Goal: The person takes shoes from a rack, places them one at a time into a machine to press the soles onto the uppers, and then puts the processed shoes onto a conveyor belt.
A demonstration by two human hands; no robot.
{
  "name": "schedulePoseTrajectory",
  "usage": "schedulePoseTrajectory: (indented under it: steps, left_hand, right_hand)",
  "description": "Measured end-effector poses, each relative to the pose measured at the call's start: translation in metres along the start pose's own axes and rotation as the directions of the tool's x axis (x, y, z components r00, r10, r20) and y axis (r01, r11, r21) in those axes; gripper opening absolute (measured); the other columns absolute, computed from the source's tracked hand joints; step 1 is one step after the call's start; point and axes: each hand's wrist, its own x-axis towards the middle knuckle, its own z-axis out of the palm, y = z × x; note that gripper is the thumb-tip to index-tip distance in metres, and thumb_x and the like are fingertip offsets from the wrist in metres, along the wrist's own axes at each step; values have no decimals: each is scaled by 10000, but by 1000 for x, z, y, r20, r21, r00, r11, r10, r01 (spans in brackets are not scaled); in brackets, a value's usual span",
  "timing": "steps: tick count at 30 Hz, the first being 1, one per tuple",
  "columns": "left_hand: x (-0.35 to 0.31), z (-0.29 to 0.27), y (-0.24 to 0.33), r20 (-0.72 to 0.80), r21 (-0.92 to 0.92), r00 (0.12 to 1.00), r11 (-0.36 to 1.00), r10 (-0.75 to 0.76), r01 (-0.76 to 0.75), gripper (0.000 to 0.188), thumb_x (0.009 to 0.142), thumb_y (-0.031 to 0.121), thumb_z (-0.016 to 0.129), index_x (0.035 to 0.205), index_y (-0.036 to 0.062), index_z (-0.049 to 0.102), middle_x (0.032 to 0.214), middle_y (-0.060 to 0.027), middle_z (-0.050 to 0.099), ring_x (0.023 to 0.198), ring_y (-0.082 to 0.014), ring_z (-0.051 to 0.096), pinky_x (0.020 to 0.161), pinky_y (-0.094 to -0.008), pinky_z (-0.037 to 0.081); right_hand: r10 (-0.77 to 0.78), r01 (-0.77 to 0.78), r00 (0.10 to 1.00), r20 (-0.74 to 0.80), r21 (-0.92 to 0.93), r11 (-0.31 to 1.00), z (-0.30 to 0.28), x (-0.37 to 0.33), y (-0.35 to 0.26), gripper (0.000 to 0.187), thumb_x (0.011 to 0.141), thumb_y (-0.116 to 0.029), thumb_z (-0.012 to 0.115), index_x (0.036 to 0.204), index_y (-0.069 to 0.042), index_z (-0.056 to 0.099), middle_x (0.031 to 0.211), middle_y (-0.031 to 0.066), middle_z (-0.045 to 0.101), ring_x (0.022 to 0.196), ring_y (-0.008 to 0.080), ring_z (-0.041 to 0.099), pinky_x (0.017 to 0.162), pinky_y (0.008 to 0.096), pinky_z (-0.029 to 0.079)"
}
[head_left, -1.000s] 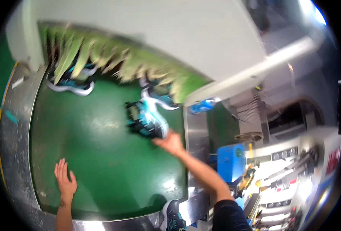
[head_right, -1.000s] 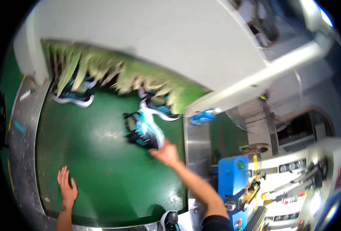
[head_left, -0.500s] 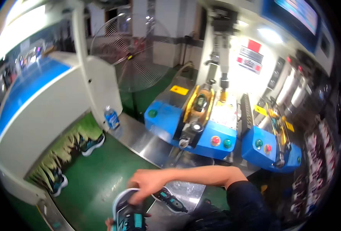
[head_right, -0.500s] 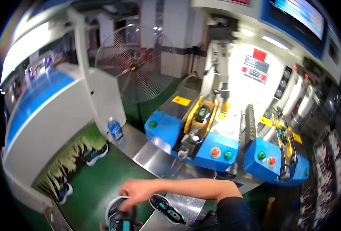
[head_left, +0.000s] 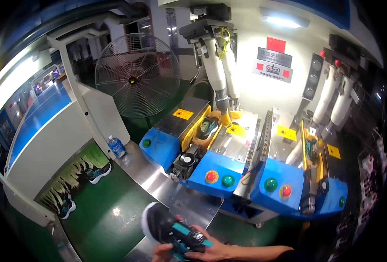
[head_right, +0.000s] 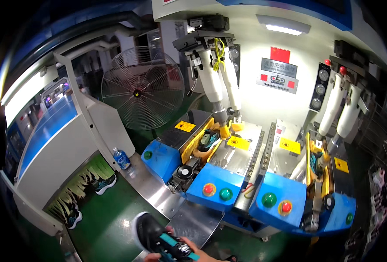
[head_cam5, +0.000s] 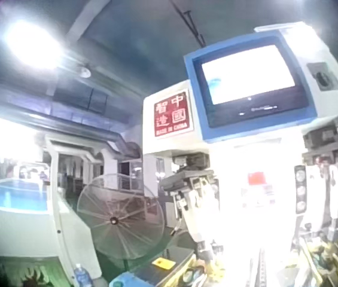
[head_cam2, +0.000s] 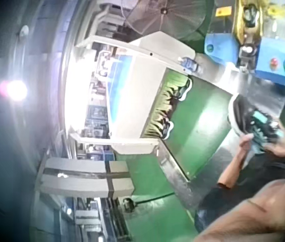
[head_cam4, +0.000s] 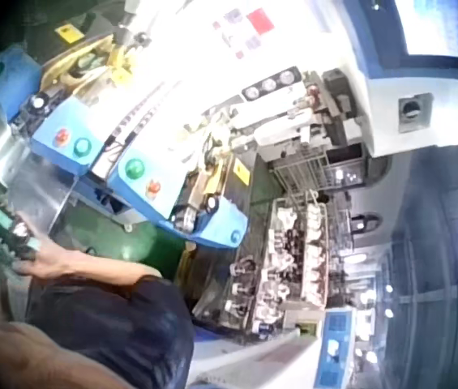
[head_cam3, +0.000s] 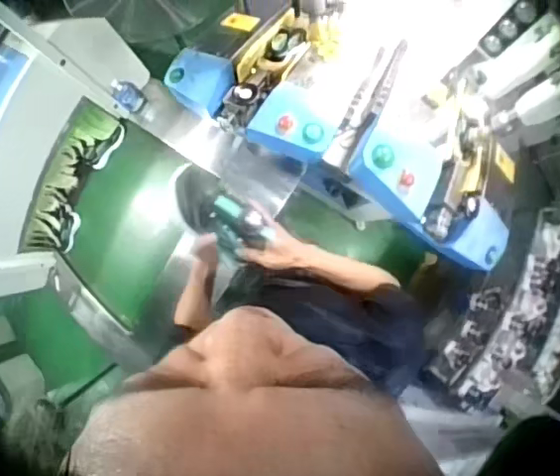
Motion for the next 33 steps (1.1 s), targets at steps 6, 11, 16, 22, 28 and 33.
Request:
schedulePoseTrajectory:
  steps: [6, 11, 16, 22, 28, 33]
  left_hand:
    - [101, 31, -28, -283, -39, 956, 995, 81, -96, 576, 882, 132, 540, 1360, -27, 260, 1383, -170, 353, 1285, -237, 353, 1067, -352, 282]
    - [314, 23, -13, 139, 543, 954, 785, 267, -299, 657, 889, 108, 572, 1377, -45, 159, 1391, -242, 319, 1312, -277, 328, 1078, -353, 274]
    - [525, 62, -69, 247, 909, 967, 332, 56, -252, 856, 817, 480, 575, 1332, -123, 251, 1200, -337, 489, 1107, -428, 509, 936, -407, 410]
    - [561, 81, -66, 313, 930, 939, 249, -141, -272, 630, 785, 308, 657, 1190, -121, 434, 1128, -299, 542, 1061, -385, 546, 906, -402, 428]
    - [517, 28, 49, 397, 168, 886, 968, -241, 188, 353, 840, 208, 646, 1126, 30, 542, 951, -46, 614, 853, -129, 586, 744, -267, 478]
    - [398, -118, 55, -140, -205, 990, 978, 9, -38, 637, 812, 192, 595, 1352, 27, 301, 1280, -160, 458, 1168, -289, 463, 973, -383, 402]
  right_hand:
    - [547, -427, 745, -382, 356, 831, -73, -12, -10, 497, 761, -140, 676, 1196, 5, 483, 1062, 91, 561, 951, 200, 522, 848, 338, 436]
    - [504, -411, 785, -360, 306, 859, -110, 41, -33, 490, 736, -124, 692, 1168, -10, 493, 1000, 83, 573, 915, 194, 531, 832, 343, 440]
    - [455, -375, 712, -534, 258, 890, -110, 85, -22, 503, 711, -85, 681, 1163, -15, 471, 945, 52, 554, 850, 160, 521, 750, 312, 452]
    - [600, -619, 447, -664, 255, 743, -119, 96, -7, 523, 718, -129, 699, 1187, -24, 494, 929, 39, 537, 842, 150, 508, 730, 316, 441]
    - [658, -590, 422, -624, 361, 722, -137, 172, -2, 483, 790, -122, 620, 1232, -14, 458, 852, 32, 524, 718, 121, 501, 615, 282, 438]
    - [825, -473, 410, -388, 683, 557, -208, 319, 48, 255, 903, -208, 549, 1059, -7, 562, 918, 118, 660, 785, 195, 658, 818, 349, 518]
